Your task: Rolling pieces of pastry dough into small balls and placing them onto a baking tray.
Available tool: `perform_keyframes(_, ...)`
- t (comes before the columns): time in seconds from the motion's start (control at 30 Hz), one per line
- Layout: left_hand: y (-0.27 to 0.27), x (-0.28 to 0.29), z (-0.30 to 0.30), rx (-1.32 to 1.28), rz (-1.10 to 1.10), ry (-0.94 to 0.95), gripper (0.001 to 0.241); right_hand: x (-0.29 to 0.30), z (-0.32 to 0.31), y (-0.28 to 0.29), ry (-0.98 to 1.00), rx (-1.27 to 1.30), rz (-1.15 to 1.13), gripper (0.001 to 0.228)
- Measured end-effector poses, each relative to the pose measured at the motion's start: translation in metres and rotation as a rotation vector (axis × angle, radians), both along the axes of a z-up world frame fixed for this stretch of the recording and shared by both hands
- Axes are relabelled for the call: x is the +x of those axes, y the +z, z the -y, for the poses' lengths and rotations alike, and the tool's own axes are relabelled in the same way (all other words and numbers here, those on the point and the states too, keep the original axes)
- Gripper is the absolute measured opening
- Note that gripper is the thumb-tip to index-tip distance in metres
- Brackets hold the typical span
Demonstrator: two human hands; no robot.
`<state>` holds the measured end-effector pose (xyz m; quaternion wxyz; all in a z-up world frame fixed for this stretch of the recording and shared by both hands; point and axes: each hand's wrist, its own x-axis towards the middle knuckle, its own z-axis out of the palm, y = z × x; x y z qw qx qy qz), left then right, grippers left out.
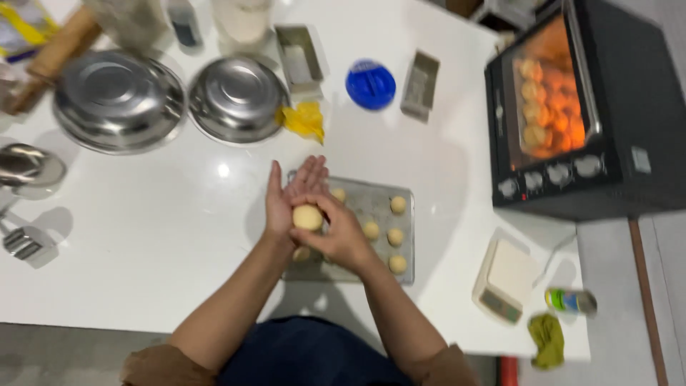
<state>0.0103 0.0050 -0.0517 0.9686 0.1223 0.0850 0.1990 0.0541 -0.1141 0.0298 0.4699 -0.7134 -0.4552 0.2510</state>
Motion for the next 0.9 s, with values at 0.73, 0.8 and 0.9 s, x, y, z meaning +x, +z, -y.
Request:
perform_keyframes(0.73,-0.056,-0.054,-0.005,0.130,-0.503,0.056,0.091,0.202,0.061,-0.280,-0.386,-0.325,0.416,0.065)
perform_keyframes(0.8,-0.081,-0.056,-0.009,0.131,-0.505,0.051,0.091,0.211,0.075,-0.255,-0.385,-0.330,0.409,0.074)
perform_keyframes(0.9,-0.137,-0.064,-0.019,-0.142,0.085,-0.052,0.089,0.232,0.101,-0.254,-0.586,-0.326,0.281,0.050)
